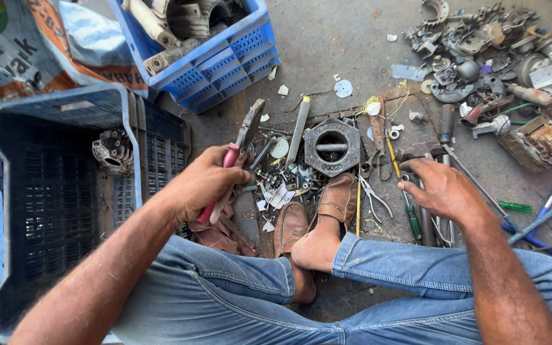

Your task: The person sits on the floor and uses pliers and a hammer to repair small metal parts. They hold the parts with pliers, strike them with a hammer, and occasionally inspect them before continuing the work.

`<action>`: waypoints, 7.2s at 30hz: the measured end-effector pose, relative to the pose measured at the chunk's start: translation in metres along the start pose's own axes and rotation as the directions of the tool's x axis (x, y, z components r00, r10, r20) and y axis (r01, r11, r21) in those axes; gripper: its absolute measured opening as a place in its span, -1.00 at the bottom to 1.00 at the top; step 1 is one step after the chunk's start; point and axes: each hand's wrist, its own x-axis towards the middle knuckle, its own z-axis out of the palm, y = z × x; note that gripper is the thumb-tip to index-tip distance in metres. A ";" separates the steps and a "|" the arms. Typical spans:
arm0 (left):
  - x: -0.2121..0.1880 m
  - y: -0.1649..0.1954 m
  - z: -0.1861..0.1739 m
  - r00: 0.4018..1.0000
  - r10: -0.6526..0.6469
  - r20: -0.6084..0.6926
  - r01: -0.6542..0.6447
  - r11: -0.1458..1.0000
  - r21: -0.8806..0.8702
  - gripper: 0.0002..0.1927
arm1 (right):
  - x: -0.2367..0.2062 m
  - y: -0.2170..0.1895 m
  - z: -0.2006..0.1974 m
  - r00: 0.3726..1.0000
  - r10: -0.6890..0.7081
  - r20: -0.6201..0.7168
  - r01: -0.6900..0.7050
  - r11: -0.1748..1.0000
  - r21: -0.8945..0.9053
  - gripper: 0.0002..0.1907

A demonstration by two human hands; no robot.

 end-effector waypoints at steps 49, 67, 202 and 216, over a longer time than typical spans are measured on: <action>0.025 -0.004 -0.023 0.992 0.051 -0.113 0.067 0.547 0.835 -0.63 | 0.047 0.055 0.062 0.982 0.185 0.044 -0.186 0.982 0.021 -0.62; 0.031 -0.013 -0.028 0.983 0.154 -0.101 0.004 0.530 0.848 -0.57 | 0.072 0.015 0.159 0.971 0.074 0.228 0.035 0.896 -0.442 -0.81; -0.017 0.004 0.048 0.743 0.668 0.036 -0.639 0.693 0.334 -0.71 | -0.068 -0.118 0.058 0.923 -0.368 -0.111 0.272 0.421 0.865 -0.65; -0.015 0.001 0.046 0.800 0.595 0.079 -0.596 0.773 0.215 -0.74 | -0.068 -0.110 0.076 0.882 -0.471 0.009 0.102 0.211 0.972 -0.44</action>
